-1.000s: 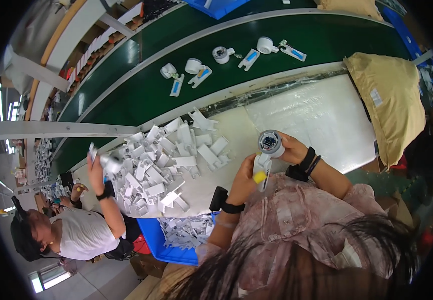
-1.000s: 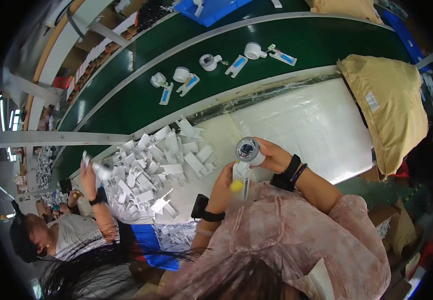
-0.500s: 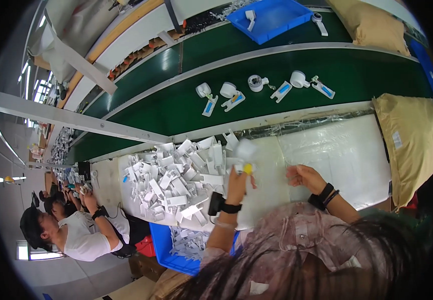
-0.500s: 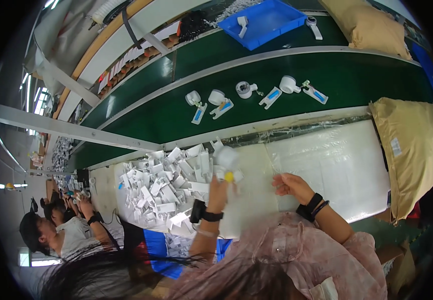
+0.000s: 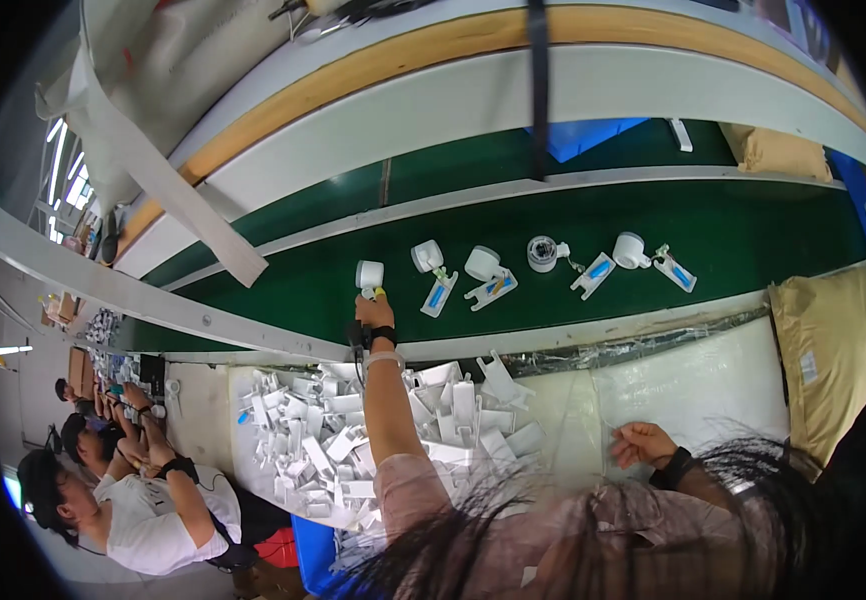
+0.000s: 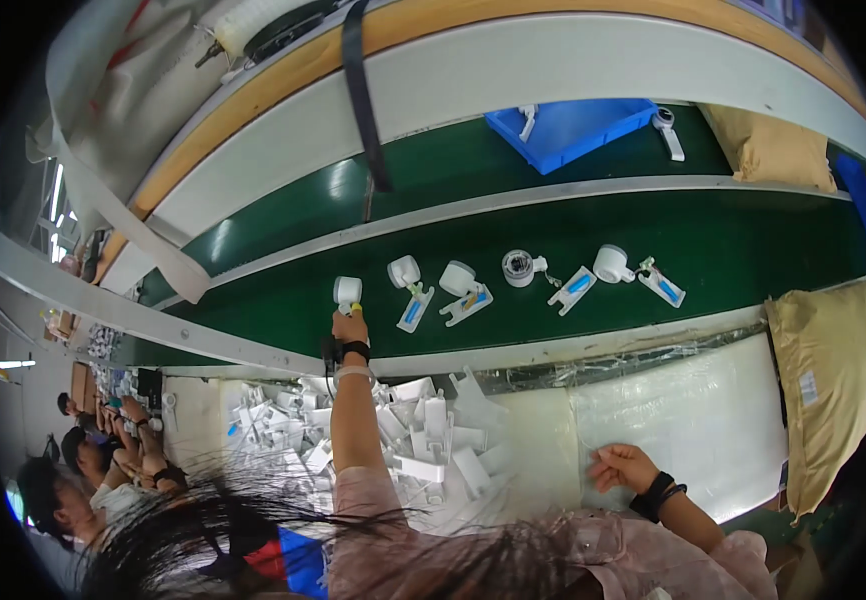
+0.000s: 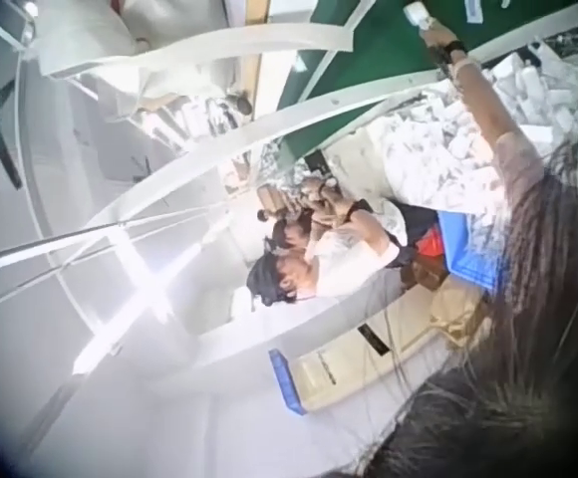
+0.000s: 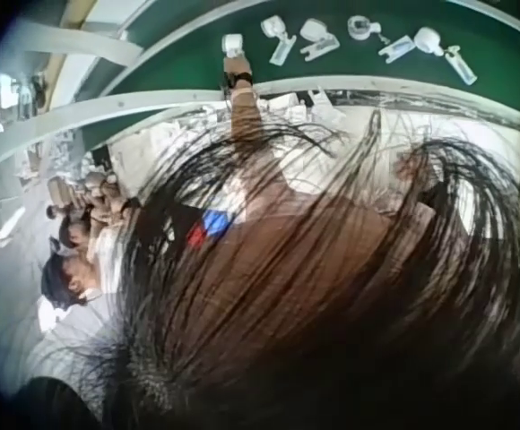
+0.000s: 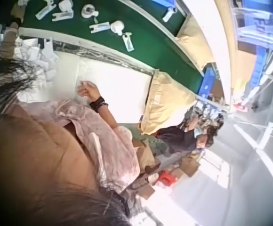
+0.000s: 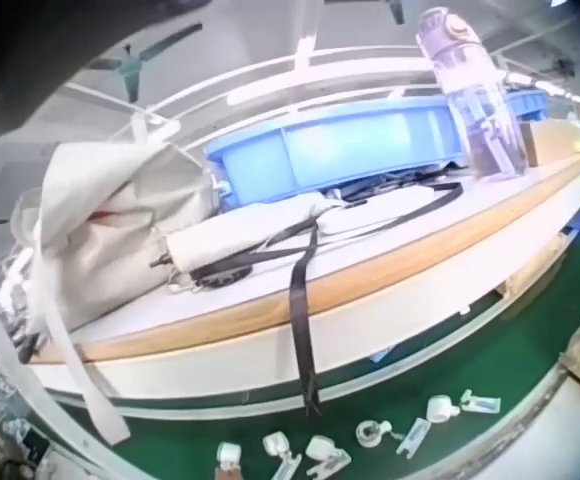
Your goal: The person picks up a white plastic housing and a blue battery, inserts the battery, and fits a fan motor and digital display into the assembly. They then snap a white cover onto the unit and place the completed handheld fan onto the conveyor belt.
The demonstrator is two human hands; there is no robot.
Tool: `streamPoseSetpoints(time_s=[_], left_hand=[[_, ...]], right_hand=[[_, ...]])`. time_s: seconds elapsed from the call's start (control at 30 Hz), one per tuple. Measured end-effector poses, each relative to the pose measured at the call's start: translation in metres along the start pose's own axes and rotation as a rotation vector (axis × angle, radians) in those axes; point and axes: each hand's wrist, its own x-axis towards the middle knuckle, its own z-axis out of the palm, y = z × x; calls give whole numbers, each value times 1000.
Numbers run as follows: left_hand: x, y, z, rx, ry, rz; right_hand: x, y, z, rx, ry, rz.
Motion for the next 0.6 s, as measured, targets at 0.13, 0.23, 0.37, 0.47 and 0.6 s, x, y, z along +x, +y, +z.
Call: streamPoseSetpoints(time_s=[0.13, 0.23, 0.37, 0.47, 0.6], left_hand=[[-5, 14, 6, 385, 16, -86], [-35, 67, -5, 128, 126, 488], [-61, 57, 10, 79, -205, 619], [-70, 76, 24, 263, -301, 513], [-66, 92, 38, 224, -471, 224]], right_hand=[[1, -9, 2, 72, -28, 40], [-3, -9, -7, 83, -17, 46], [4, -14, -3, 81, -51, 81], [4, -9, -6, 114, -44, 68], [3, 1, -10, 84, -8, 36]])
